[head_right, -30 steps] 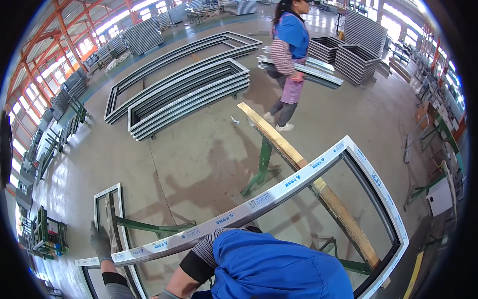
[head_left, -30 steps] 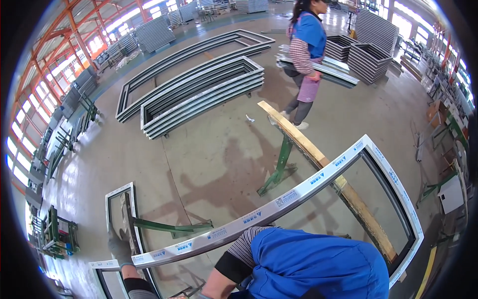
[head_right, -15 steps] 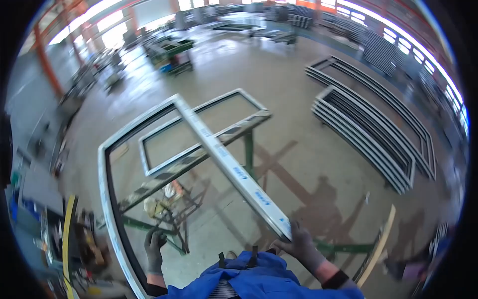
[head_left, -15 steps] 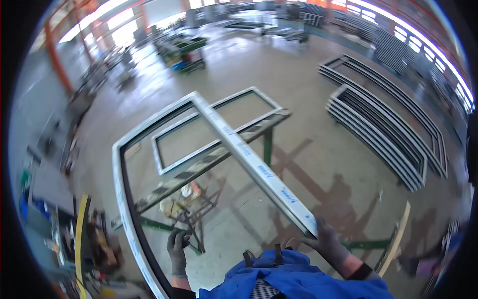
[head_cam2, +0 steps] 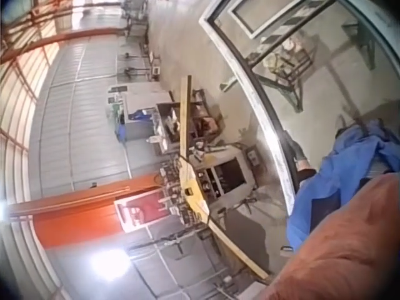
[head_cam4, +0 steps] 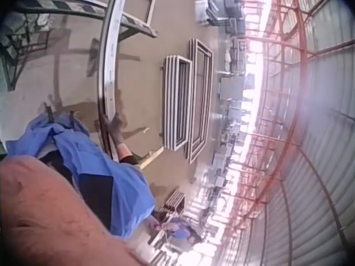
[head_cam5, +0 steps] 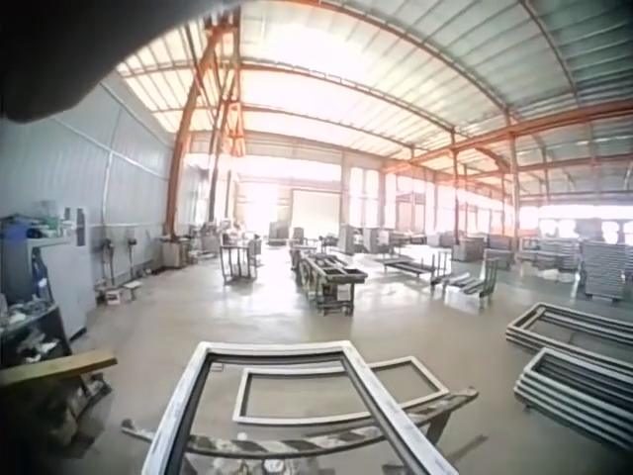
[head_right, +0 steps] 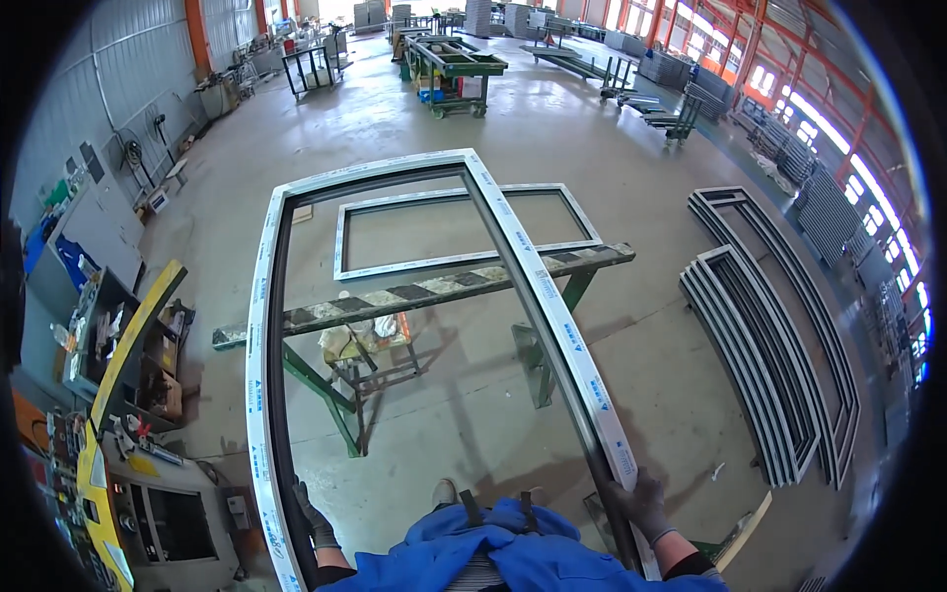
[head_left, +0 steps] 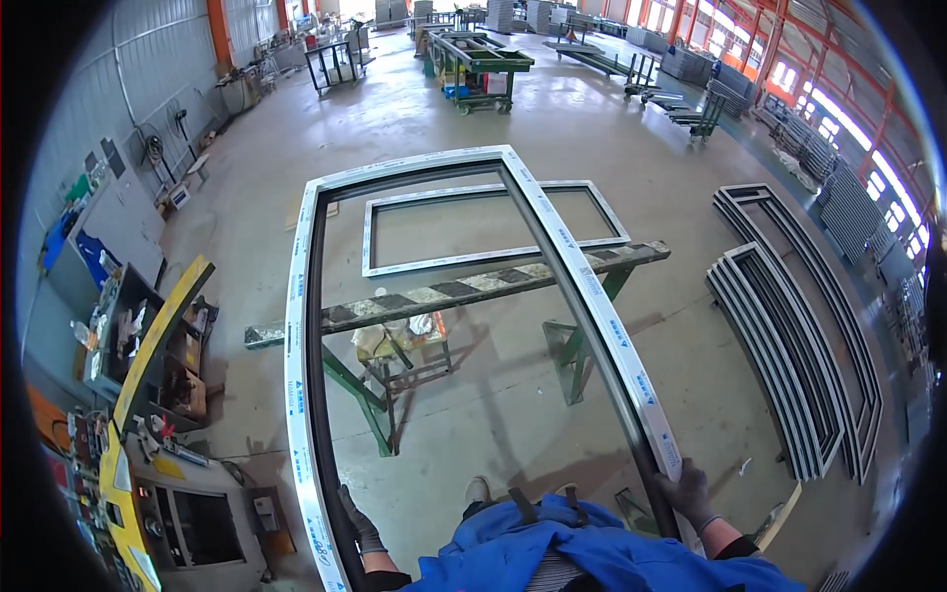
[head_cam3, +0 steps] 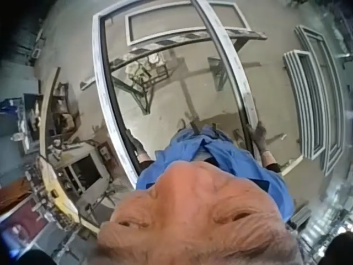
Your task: Assembling and processing components of window frames using a rubber mallet and an industrial fabrication machine.
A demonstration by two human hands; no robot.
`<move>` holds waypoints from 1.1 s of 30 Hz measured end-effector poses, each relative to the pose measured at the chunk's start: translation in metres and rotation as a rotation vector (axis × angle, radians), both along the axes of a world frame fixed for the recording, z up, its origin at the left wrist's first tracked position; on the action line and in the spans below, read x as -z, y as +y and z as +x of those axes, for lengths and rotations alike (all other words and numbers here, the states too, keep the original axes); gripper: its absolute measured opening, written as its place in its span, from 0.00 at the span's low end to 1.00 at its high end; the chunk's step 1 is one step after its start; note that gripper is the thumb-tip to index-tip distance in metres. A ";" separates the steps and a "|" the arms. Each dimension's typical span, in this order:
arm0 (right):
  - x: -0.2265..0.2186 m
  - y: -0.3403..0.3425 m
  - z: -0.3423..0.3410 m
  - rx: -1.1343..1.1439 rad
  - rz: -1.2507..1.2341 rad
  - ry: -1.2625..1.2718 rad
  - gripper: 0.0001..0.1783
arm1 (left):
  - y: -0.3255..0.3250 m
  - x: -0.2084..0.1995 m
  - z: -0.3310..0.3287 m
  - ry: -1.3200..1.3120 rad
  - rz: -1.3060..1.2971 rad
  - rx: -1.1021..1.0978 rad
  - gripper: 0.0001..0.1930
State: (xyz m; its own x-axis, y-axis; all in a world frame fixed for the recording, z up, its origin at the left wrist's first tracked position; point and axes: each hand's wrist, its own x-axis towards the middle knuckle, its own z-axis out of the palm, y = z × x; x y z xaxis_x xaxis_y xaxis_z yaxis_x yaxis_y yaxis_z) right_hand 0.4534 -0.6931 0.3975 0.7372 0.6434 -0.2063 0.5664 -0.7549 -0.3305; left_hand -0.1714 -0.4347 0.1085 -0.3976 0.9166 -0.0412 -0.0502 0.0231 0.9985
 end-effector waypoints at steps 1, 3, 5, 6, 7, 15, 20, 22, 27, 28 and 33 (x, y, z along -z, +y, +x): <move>-0.003 0.001 -0.001 -0.006 0.013 0.004 0.36 | 0.004 0.012 -0.009 -0.014 -0.052 -0.045 0.29; -0.001 -0.001 -0.002 -0.002 0.073 0.005 0.35 | 0.012 0.004 0.011 -0.106 -0.071 -0.064 0.31; 0.001 -0.004 0.003 -0.019 0.135 0.026 0.34 | 0.009 0.000 0.008 -0.169 -0.034 -0.136 0.33; 0.005 -0.003 0.007 -0.036 0.152 -0.001 0.34 | 0.011 -0.002 0.008 -0.227 0.037 -0.144 0.34; 0.009 -0.006 0.009 -0.044 0.166 -0.030 0.34 | 0.014 -0.015 0.009 -0.221 0.039 -0.136 0.34; -0.027 -0.005 0.024 0.040 0.239 0.154 0.33 | 0.051 -0.222 0.069 -0.253 0.455 -0.355 0.27; -0.024 -0.018 0.055 0.009 0.318 0.281 0.34 | 0.065 -0.282 0.050 -0.495 0.763 0.252 0.28; -0.027 -0.024 0.071 -0.002 0.317 0.362 0.36 | 0.077 -0.323 0.081 -0.245 0.942 -0.056 0.30; -0.001 -0.057 0.139 -0.036 0.328 0.504 0.38 | 0.076 -0.417 0.134 0.067 1.437 0.179 0.25; 0.008 -0.065 0.151 -0.038 0.348 0.591 0.38 | 0.072 -0.436 0.164 -0.060 1.321 0.020 0.25; -0.022 -0.094 0.212 -0.015 0.312 0.644 0.39 | 0.160 -0.493 0.276 1.359 0.664 -0.762 0.22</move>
State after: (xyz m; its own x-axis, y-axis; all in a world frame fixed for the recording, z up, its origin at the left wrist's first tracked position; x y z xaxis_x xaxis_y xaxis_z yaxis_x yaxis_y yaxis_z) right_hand 0.6654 -0.7874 0.4199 0.5212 0.7527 -0.4023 0.1959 -0.5644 -0.8020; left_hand 0.1048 -0.2743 0.6020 -0.1468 0.2317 0.9616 0.9881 -0.0100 0.1533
